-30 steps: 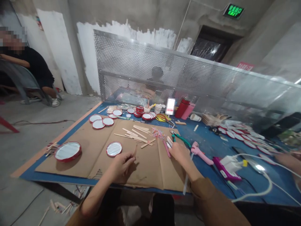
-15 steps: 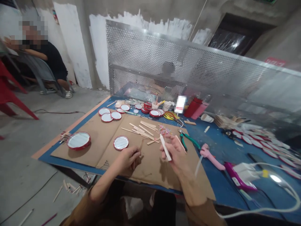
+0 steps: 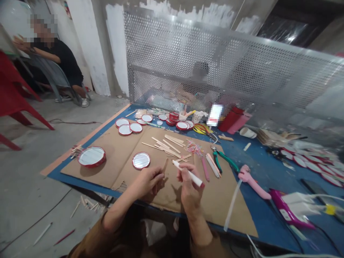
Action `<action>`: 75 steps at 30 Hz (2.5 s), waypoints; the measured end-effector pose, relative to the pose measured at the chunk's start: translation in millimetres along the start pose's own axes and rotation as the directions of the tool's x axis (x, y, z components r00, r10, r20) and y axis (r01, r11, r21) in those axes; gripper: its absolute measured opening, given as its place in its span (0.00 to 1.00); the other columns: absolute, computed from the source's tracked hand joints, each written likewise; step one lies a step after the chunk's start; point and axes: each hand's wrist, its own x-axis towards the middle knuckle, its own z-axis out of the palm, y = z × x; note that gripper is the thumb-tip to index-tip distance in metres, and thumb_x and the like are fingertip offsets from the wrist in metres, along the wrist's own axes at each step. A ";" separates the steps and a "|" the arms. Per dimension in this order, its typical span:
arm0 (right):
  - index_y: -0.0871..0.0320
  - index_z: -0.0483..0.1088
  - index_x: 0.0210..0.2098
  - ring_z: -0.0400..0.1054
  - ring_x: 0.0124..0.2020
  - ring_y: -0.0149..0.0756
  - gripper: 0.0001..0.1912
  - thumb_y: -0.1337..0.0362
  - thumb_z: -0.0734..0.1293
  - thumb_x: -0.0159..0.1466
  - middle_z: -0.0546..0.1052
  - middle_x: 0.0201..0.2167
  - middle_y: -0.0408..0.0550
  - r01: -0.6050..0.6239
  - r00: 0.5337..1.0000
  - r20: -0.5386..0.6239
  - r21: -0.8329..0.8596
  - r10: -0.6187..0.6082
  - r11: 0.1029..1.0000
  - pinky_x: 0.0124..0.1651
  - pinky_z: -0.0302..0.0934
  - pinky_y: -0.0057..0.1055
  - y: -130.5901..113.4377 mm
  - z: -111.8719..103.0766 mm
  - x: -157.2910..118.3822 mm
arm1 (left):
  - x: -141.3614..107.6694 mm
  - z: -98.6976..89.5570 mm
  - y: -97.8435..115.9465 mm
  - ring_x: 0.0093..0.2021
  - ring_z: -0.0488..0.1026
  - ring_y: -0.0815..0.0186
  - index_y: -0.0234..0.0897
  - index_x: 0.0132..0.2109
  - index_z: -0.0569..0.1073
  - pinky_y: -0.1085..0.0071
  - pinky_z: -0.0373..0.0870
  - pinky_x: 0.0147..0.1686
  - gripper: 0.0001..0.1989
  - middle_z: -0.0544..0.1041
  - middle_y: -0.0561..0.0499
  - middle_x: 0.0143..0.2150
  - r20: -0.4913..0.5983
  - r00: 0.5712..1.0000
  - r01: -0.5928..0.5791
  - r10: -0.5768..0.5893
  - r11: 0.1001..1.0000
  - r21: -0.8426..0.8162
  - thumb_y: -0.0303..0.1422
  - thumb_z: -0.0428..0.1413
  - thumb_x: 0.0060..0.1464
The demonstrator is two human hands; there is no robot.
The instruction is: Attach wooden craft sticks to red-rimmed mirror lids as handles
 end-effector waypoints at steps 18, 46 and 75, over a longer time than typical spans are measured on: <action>0.58 0.70 0.35 0.69 0.26 0.33 0.12 0.55 0.65 0.62 0.74 0.24 0.44 0.093 0.981 -0.116 -0.417 -0.155 0.904 0.33 0.63 0.30 19.7 7.7 -19.8 | -3.1 -3.4 6.8 0.24 0.68 0.70 0.36 0.29 0.68 0.78 0.60 0.24 0.12 0.72 0.54 0.21 -0.058 0.997 -0.043 0.053 0.987 0.157 0.37 0.47 0.57; 0.58 0.70 0.38 0.70 0.28 0.33 0.11 0.57 0.65 0.62 0.75 0.27 0.45 0.095 0.992 -0.035 -0.446 -0.123 0.890 0.33 0.64 0.30 20.9 5.4 -22.4 | -3.8 -2.2 3.6 0.19 0.65 0.72 0.37 0.31 0.67 0.77 0.59 0.21 0.12 0.70 0.56 0.19 -0.005 1.000 0.009 -0.009 0.998 0.059 0.37 0.46 0.58; 0.58 0.70 0.38 0.70 0.27 0.32 0.11 0.56 0.64 0.62 0.75 0.26 0.44 0.067 0.995 -0.031 -0.446 -0.090 0.893 0.31 0.64 0.28 17.7 7.6 -21.9 | -3.9 -5.2 6.8 0.25 0.67 0.69 0.36 0.30 0.70 0.77 0.59 0.24 0.13 0.72 0.53 0.22 -0.060 0.996 -0.047 0.060 0.979 0.197 0.37 0.47 0.58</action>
